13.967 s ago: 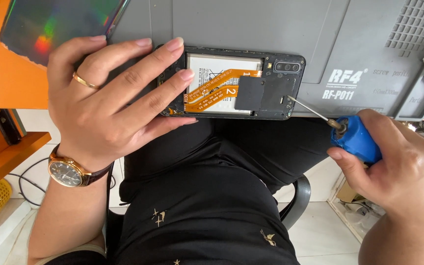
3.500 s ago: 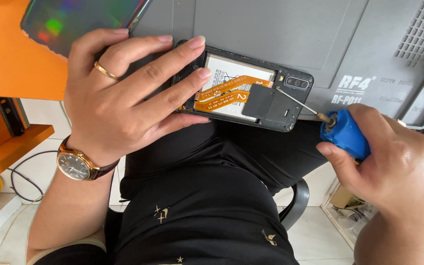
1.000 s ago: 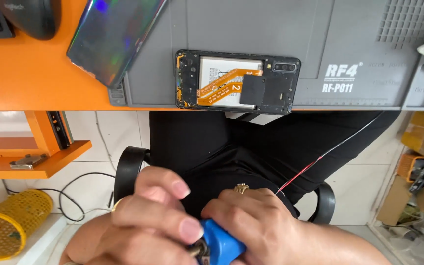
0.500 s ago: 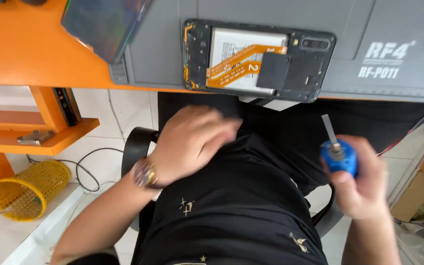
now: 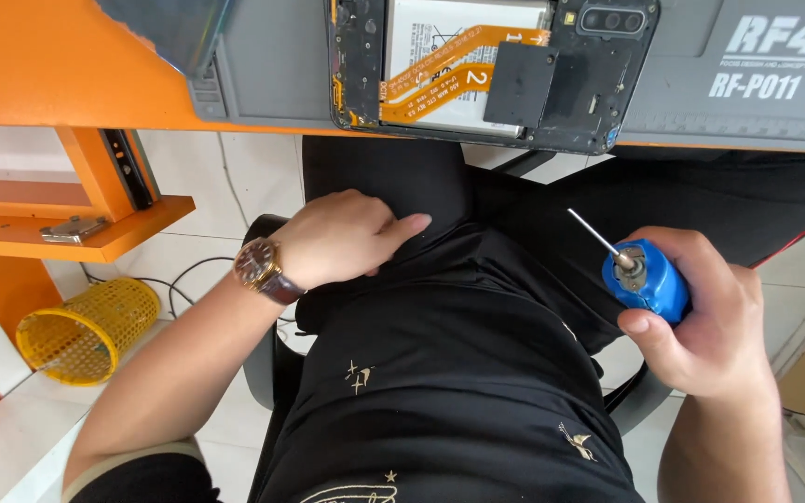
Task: The person uses a blue electric screwdriver to remove screws from the back of a disassembled smartphone resting on their lap. They then lift the back cover to reveal the internal components and continue unscrewing parts inside the device.
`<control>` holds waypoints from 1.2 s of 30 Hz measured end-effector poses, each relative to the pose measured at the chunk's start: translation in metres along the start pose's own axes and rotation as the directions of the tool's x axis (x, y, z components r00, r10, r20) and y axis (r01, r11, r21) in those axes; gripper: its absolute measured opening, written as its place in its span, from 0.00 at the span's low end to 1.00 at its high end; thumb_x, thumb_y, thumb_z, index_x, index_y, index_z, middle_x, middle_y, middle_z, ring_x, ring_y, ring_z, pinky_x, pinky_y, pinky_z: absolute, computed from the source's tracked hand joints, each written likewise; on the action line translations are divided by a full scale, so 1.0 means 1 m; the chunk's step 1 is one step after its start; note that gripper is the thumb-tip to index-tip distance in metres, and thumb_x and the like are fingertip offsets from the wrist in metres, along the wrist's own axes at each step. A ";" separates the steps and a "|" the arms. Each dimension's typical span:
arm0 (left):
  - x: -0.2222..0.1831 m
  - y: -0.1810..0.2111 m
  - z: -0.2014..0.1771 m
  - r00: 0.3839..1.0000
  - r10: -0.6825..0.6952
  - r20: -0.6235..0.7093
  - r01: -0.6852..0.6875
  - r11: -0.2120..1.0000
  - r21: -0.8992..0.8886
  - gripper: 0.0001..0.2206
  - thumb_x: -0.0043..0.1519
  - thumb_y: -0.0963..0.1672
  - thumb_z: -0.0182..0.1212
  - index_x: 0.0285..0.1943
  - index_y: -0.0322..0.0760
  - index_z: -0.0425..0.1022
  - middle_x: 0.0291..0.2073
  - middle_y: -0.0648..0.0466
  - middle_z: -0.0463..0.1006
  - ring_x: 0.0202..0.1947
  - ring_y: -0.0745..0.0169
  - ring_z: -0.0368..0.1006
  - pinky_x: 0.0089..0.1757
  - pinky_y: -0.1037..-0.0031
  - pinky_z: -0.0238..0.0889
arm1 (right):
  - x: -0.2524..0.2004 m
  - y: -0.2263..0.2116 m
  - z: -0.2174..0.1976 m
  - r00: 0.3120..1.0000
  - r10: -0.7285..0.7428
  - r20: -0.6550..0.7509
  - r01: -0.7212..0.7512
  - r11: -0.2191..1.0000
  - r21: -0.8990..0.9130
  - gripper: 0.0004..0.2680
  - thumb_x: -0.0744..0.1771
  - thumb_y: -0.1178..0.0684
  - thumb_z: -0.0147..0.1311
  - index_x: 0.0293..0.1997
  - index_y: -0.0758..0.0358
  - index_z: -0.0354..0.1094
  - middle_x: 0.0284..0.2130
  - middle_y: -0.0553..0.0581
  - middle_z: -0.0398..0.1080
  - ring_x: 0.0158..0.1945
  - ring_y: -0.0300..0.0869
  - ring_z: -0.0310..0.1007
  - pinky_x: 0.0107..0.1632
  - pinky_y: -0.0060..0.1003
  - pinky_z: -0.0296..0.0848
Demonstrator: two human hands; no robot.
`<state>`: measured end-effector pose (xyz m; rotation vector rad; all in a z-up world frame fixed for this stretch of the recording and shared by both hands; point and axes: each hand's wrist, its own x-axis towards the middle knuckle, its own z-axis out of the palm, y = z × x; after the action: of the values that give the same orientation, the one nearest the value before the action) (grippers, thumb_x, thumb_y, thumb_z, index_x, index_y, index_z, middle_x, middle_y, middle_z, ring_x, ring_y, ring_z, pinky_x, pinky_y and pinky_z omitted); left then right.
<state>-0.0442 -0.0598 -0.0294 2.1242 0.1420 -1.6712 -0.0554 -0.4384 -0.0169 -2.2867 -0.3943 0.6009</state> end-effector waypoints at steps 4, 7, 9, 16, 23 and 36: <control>0.026 -0.003 0.007 0.823 0.517 -0.234 -0.565 0.788 -0.245 0.23 0.75 0.51 0.40 0.78 0.57 0.66 0.65 0.57 0.80 0.70 0.52 0.70 0.65 0.62 0.57 | -0.007 0.000 -0.007 1.000 0.008 0.004 -0.008 1.000 -0.029 0.27 0.66 0.29 0.48 0.58 0.65 0.71 0.38 0.51 0.76 0.34 0.42 0.72 0.43 0.35 0.68; 0.024 0.006 -0.006 0.811 0.465 -0.355 -0.585 0.637 -0.502 0.19 0.75 0.50 0.45 0.71 0.48 0.73 0.62 0.53 0.79 0.64 0.57 0.71 0.58 0.67 0.64 | -0.013 0.003 -0.016 1.000 -0.008 -0.030 0.006 0.998 -0.066 0.28 0.66 0.29 0.47 0.58 0.66 0.72 0.40 0.52 0.76 0.35 0.43 0.73 0.43 0.35 0.68; 0.016 0.014 -0.016 0.954 0.239 -0.181 -0.294 0.629 -0.719 0.23 0.69 0.55 0.46 0.66 0.46 0.76 0.50 0.57 0.85 0.46 0.69 0.83 0.42 0.76 0.79 | -0.019 0.006 -0.022 0.999 -0.021 -0.050 0.018 0.997 -0.070 0.28 0.66 0.29 0.46 0.57 0.68 0.73 0.40 0.53 0.76 0.36 0.43 0.73 0.42 0.36 0.69; 0.033 0.003 0.007 0.946 0.159 -0.282 -0.282 0.833 -0.476 0.21 0.72 0.54 0.51 0.64 0.39 0.71 0.58 0.44 0.81 0.50 0.52 0.82 0.44 0.69 0.79 | -0.019 0.006 -0.027 0.996 -0.002 -0.094 -0.006 0.996 -0.086 0.29 0.66 0.28 0.46 0.58 0.70 0.73 0.41 0.55 0.75 0.37 0.45 0.71 0.43 0.36 0.67; 0.027 0.033 -0.008 0.970 0.243 0.004 -0.208 0.838 -0.504 0.16 0.71 0.54 0.51 0.52 0.45 0.80 0.31 0.52 0.89 0.22 0.65 0.80 0.24 0.77 0.71 | -0.012 -0.009 -0.040 1.000 0.008 -0.013 -0.010 0.993 -0.116 0.28 0.65 0.28 0.49 0.59 0.64 0.73 0.40 0.50 0.76 0.33 0.43 0.72 0.40 0.35 0.69; -0.055 0.055 -0.006 0.014 0.861 -0.508 -0.697 0.373 0.613 0.11 0.77 0.49 0.61 0.61 0.41 0.78 0.53 0.50 0.83 0.54 0.49 0.82 0.51 0.61 0.71 | 0.025 -0.046 -0.079 0.984 -0.020 -0.179 -0.027 0.966 -0.258 0.24 0.75 0.47 0.61 0.72 0.87 0.67 0.55 0.77 0.69 0.54 0.63 0.71 0.57 0.53 0.68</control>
<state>-0.0349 -0.0967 0.0384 2.1636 -0.8905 0.0538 0.0027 -0.4409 0.0576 -2.5678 -0.3999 0.3545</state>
